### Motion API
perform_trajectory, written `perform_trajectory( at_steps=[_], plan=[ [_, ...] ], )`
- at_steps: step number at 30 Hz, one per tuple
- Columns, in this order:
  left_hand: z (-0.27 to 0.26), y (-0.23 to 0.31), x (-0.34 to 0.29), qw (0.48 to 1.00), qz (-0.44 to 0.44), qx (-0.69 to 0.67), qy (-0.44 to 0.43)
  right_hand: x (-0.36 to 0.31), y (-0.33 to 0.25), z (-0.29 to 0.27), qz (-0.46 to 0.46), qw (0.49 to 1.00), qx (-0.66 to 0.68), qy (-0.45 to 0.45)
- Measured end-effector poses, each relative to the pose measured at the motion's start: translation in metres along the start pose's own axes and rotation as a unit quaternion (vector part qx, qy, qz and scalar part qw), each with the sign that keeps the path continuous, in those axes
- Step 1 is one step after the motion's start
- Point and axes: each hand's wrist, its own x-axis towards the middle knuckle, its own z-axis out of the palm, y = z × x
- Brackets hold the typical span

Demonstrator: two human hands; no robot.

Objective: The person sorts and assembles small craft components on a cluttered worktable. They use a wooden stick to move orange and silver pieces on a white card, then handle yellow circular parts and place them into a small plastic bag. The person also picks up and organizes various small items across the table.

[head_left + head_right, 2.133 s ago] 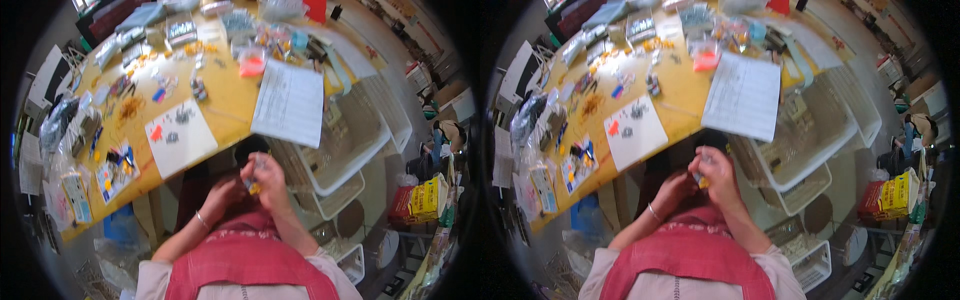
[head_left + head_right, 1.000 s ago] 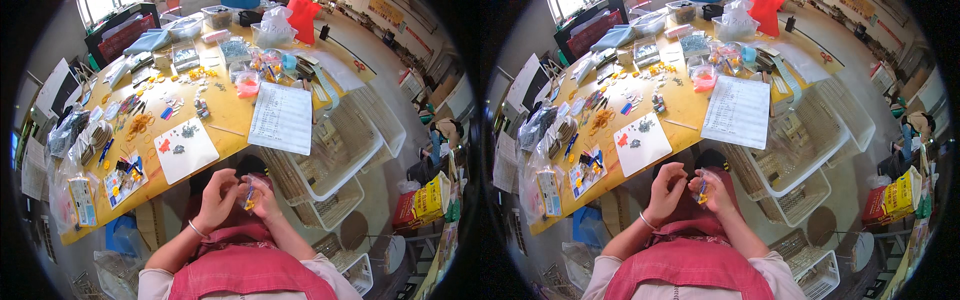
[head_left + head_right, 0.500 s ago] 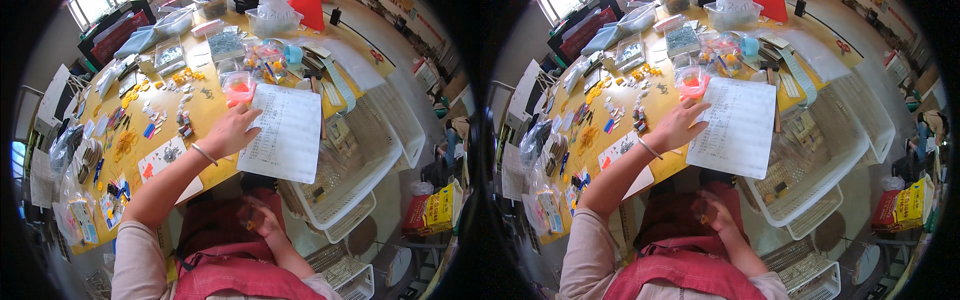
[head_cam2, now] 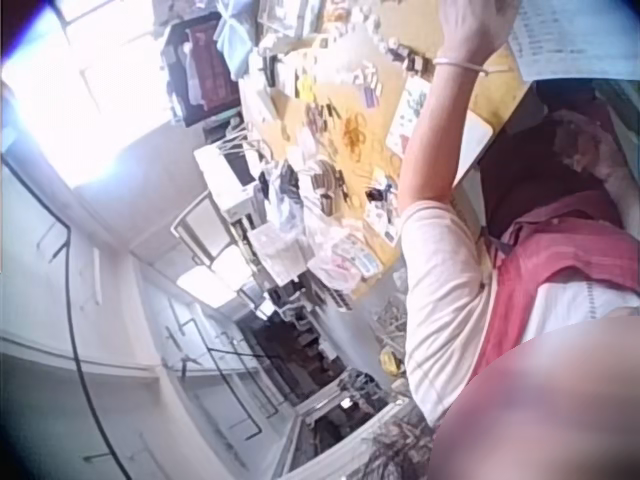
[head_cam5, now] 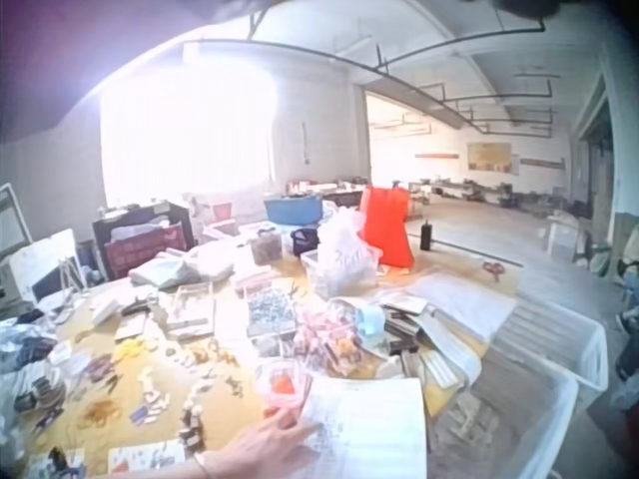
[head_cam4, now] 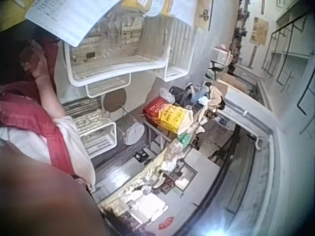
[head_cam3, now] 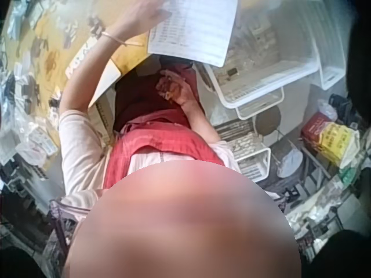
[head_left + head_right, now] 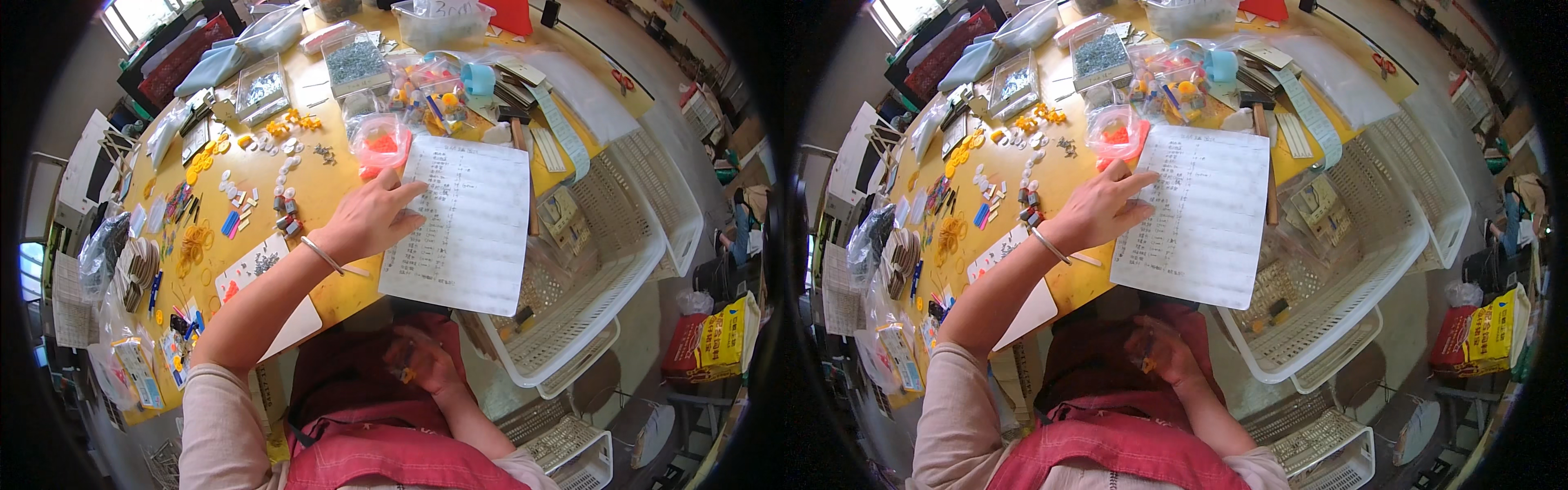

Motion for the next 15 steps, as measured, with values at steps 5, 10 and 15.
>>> perform_trajectory(
  at_steps=[5,10,15],
  plan=[
    [0.0,0.001,-0.001,1.0,-0.003,0.003,-0.009,-0.001,0.001,0.0,-0.001,1.0,-0.006,0.012],
    [0.002,0.001,0.001,1.0,0.007,0.009,-0.001,0.0,0.001,0.004,0.001,1.0,-0.016,0.022],
    [-0.004,-0.003,-0.01,1.0,0.013,-0.003,0.005,-0.003,-0.003,0.014,-0.062,0.973,-0.223,0.016]
  ],
)
